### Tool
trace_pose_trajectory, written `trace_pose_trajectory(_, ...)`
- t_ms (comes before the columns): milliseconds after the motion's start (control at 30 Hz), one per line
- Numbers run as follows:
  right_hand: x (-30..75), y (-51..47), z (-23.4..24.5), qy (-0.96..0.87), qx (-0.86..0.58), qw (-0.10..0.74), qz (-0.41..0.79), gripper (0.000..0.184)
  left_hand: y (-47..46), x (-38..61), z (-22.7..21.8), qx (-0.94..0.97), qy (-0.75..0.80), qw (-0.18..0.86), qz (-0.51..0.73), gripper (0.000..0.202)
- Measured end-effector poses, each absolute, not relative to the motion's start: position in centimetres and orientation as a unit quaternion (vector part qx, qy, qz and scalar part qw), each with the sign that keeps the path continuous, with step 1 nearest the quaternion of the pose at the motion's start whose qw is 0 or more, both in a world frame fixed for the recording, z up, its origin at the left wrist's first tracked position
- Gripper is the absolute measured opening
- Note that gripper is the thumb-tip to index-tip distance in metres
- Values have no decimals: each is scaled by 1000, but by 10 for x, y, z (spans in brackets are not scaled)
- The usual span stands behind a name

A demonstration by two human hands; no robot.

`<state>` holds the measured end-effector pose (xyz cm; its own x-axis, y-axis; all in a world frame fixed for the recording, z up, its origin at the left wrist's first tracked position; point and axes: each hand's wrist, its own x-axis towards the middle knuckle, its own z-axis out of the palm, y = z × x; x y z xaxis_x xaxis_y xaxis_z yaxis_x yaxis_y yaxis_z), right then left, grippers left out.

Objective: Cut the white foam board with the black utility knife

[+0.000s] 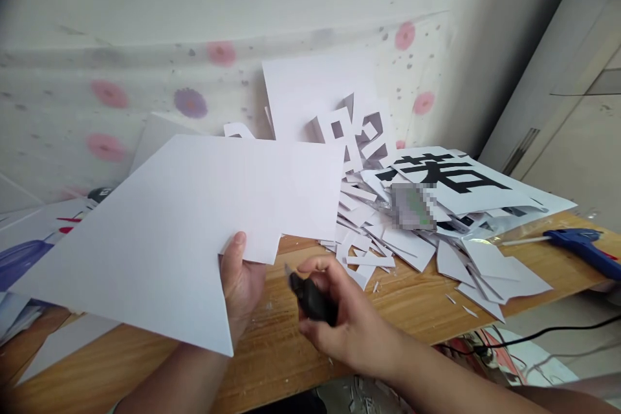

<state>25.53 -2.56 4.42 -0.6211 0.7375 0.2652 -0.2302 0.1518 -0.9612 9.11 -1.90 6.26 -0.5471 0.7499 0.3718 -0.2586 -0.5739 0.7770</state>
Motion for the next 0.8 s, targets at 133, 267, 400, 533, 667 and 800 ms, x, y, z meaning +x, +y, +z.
trace_pose_trajectory(133,228,-2,47,-763,-244,449,395,11,-21,93,74,354,280,307,838,48)
trace_pose_trajectory(267,207,15,43,-784,-227,499,290,9,-23,98,78,344,271,295,849,49)
trace_pose_trajectory(400,198,22,32,-774,-202,531,279,13,-24,100,75,338,263,306,851,46)
trace_pose_trajectory(533,197,25,28,-773,-187,539,278,21,-24,100,72,329,275,316,846,44)
trace_pose_trajectory(667,198,26,30,-769,-204,543,269,14,-23,101,71,317,291,324,842,46)
trace_pose_trajectory(800,199,25,30,-771,-207,528,289,11,-22,103,70,318,293,330,839,46)
